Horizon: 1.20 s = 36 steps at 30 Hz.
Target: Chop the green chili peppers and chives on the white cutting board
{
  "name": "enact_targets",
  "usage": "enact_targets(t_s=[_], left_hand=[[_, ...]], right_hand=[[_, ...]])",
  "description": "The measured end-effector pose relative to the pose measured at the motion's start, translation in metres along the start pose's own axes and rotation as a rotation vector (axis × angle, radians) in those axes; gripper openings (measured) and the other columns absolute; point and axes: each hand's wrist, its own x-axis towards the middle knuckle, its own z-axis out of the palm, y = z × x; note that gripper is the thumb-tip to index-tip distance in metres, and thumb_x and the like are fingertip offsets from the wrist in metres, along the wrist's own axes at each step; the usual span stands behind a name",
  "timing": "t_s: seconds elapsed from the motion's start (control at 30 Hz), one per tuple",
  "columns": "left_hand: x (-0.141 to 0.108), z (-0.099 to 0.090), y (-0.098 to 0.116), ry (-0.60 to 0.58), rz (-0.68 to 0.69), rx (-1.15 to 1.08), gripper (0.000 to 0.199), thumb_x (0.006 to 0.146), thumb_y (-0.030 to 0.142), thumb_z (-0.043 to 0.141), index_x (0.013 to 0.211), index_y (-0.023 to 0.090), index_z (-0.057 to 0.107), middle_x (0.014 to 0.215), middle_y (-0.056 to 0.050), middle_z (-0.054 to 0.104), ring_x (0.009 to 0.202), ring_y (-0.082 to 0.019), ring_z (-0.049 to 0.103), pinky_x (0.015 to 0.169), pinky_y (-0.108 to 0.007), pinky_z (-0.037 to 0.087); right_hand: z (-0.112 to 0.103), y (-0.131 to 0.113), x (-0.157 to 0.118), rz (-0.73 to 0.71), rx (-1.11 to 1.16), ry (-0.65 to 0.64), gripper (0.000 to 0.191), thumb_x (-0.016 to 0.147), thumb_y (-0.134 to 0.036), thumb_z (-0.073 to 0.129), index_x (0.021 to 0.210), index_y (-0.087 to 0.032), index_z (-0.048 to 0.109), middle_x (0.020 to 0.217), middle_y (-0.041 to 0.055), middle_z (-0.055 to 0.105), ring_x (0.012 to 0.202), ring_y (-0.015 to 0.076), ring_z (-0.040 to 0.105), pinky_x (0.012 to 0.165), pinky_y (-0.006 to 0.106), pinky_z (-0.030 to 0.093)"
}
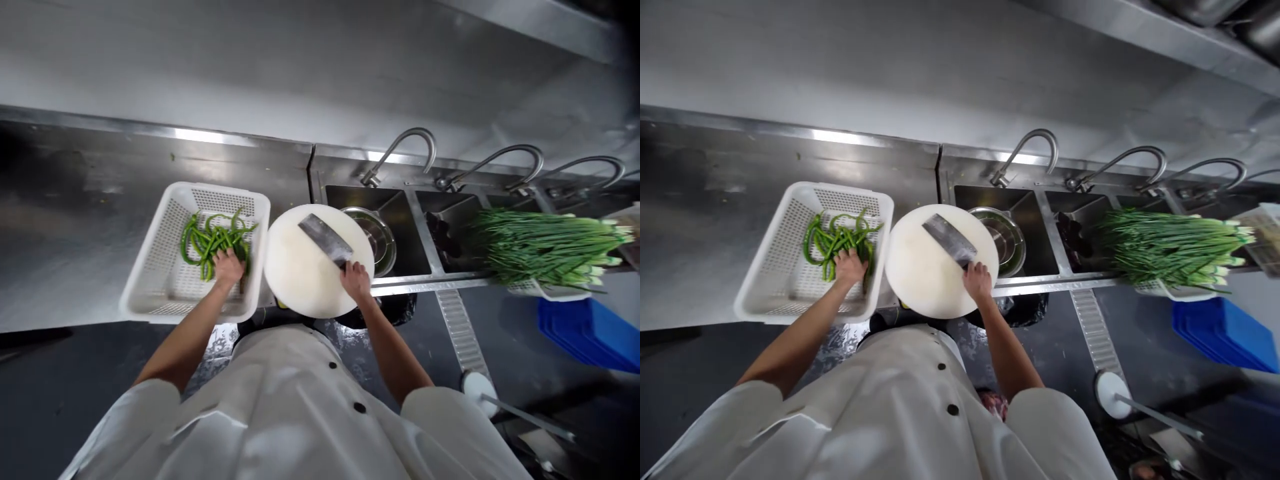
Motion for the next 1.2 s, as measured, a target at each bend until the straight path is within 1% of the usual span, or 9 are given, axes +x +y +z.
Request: enact_targets(t_s=[0.27, 0.37, 0.43, 0.6, 0.73, 0.83, 0.93, 1.07, 1.2], left_hand=[[-0.036, 0.017, 0.039, -0.055, -0.082, 0.082, 0.047, 0.097, 0.024, 0.040, 0.141, 0.014, 0.049, 0.129, -0.028, 0.058, 0.121, -0.041, 0.060, 0.096, -0.052, 0.049], [-0.049, 0.010, 0.043, -0.113, -0.154, 0.019, 0.053, 0.094, 0.024, 0.047, 0.144, 0.006, 0.043, 0.125, -0.029, 0.063, 0.111, -0.037, 0.068, 0.092, -0.045, 0.054], [-0.055, 0.001, 0.041, -0.141, -0.169, -0.030, 0.054, 0.089, 0.023, 0.056, 0.137, 0.001, 0.049, 0.116, -0.028, 0.069, 0.109, -0.034, 0.070, 0.092, -0.041, 0.055], [-0.068, -0.040, 0.020, -0.197, -0.166, -0.173, 0.022, 0.080, 0.024, 0.066, 0.099, 0.012, 0.065, 0.091, -0.013, 0.076, 0.104, -0.030, 0.071, 0.090, -0.035, 0.057], [-0.087, -0.077, 0.007, -0.120, -0.233, -0.489, 0.021, 0.089, 0.040, 0.056, 0.102, 0.023, 0.058, 0.075, 0.003, 0.071, 0.083, -0.019, 0.072, 0.077, -0.030, 0.060], [-0.100, -0.097, 0.024, -0.004, -0.165, -0.687, 0.030, 0.088, 0.046, 0.056, 0.109, 0.025, 0.058, 0.090, 0.003, 0.075, 0.086, -0.017, 0.071, 0.081, -0.030, 0.060], [-0.097, -0.098, 0.074, -0.073, 0.030, -0.788, 0.040, 0.082, 0.042, 0.063, 0.117, 0.023, 0.062, 0.107, -0.002, 0.076, 0.094, -0.018, 0.071, 0.087, -0.032, 0.059], [-0.072, -0.070, 0.160, -0.368, 0.288, -0.634, 0.036, 0.082, 0.038, 0.064, 0.112, 0.019, 0.069, 0.103, -0.007, 0.076, 0.090, -0.019, 0.071, 0.080, -0.030, 0.058], [-0.052, -0.048, 0.205, -0.214, 0.259, -0.433, 0.023, 0.087, 0.028, 0.057, 0.099, 0.013, 0.070, 0.098, -0.012, 0.075, 0.092, -0.023, 0.070, 0.085, -0.033, 0.055]], right_hand=[[-0.020, 0.039, 0.022, -0.213, 0.120, -0.053, 0.040, 0.093, -0.010, 0.046, 0.133, -0.015, 0.050, 0.120, 0.0199, 0.064, 0.102, 0.0291, 0.066, 0.079, 0.036, 0.053], [-0.026, 0.069, 0.030, -0.258, 0.560, -0.180, 0.020, 0.099, -0.030, 0.049, 0.115, -0.018, 0.054, 0.095, 0.0109, 0.069, 0.074, 0.0217, 0.068, 0.067, 0.032, 0.053], [-0.019, 0.093, 0.039, -0.243, 0.958, -0.380, 0.031, 0.098, -0.052, 0.051, 0.097, -0.021, 0.053, 0.074, 0.0026, 0.065, 0.055, 0.0163, 0.061, 0.054, 0.028, 0.050], [0.015, 0.201, 0.055, -0.060, 1.291, -0.621, 0.060, 0.066, -0.077, 0.074, 0.078, -0.021, 0.054, 0.056, -0.0043, 0.057, 0.041, 0.0103, 0.048, 0.040, 0.023, 0.039], [0.020, 0.314, 0.036, 0.122, 1.160, -0.476, 0.057, 0.064, -0.077, 0.072, 0.070, -0.022, 0.056, 0.051, -0.0024, 0.056, 0.039, 0.0119, 0.046, 0.039, 0.026, 0.035], [0.011, 0.363, 0.010, 0.205, 1.001, -0.337, 0.052, 0.072, -0.075, 0.066, 0.063, -0.025, 0.055, 0.048, 0.0010, 0.056, 0.038, 0.0152, 0.048, 0.040, 0.030, 0.038], [0.001, 0.359, -0.012, 0.189, 0.851, -0.267, 0.048, 0.078, -0.070, 0.063, 0.059, -0.026, 0.055, 0.048, 0.0041, 0.058, 0.040, 0.0183, 0.053, 0.044, 0.031, 0.042], [-0.005, 0.294, -0.035, 0.012, 0.934, -0.337, 0.046, 0.082, -0.068, 0.059, 0.066, -0.025, 0.055, 0.051, 0.0001, 0.058, 0.044, 0.0167, 0.052, 0.049, 0.030, 0.044], [-0.008, 0.227, -0.049, -0.121, 0.914, -0.441, 0.044, 0.086, -0.065, 0.056, 0.069, -0.025, 0.050, 0.053, -0.0025, 0.058, 0.044, 0.0158, 0.053, 0.049, 0.028, 0.042]])
